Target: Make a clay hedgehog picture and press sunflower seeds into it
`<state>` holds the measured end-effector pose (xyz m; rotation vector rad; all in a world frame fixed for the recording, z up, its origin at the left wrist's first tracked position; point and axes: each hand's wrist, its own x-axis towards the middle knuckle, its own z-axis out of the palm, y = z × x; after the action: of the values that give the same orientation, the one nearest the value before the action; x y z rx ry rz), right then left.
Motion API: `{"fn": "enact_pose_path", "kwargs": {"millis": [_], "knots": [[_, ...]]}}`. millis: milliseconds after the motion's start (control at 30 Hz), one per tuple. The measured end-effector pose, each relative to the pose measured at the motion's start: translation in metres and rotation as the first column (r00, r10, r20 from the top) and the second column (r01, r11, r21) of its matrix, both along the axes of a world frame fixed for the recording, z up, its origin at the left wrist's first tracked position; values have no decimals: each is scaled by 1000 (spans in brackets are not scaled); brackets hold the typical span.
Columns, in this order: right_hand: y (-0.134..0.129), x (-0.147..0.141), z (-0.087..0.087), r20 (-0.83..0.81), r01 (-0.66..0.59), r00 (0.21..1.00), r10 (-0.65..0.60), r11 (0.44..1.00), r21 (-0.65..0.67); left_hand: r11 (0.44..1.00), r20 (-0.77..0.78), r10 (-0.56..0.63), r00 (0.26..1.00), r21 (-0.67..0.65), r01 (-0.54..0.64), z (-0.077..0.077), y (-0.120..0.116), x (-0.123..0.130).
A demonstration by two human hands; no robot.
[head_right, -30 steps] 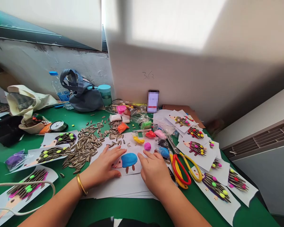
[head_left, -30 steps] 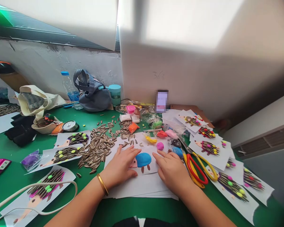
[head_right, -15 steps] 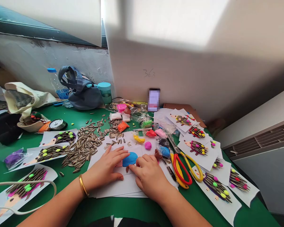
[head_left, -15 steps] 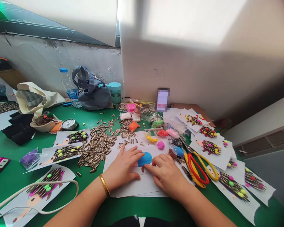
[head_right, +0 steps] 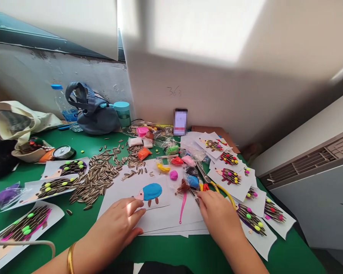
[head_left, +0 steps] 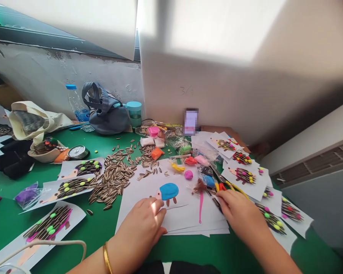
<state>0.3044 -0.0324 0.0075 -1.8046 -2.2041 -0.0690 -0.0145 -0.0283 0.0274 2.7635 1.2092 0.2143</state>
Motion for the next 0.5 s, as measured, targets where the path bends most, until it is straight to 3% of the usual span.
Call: {"fn": "enact_pose_path", "kwargs": {"millis": [67, 133, 233, 367, 500], "knots": [[-9, 14, -4, 20, 30, 999, -31, 999, 18, 999, 12, -48, 999, 4, 48, -7, -4, -6], [-17, 12, -8, 28, -50, 998, 50, 999, -1, 997, 10, -82, 997, -15, 82, -14, -8, -10], [-20, -15, -14, 69, -120, 990, 121, 993, -19, 995, 0, -94, 996, -41, 94, -21, -13, -11], [-9, -52, -25, 162, -76, 984, 71, 997, 23, 995, 5, -88, 996, -38, 88, -26, -16, -10], [2, -55, -38, 248, -46, 968, 31, 997, 57, 998, -4, -68, 998, 4, 68, -29, -15, -11]]}}
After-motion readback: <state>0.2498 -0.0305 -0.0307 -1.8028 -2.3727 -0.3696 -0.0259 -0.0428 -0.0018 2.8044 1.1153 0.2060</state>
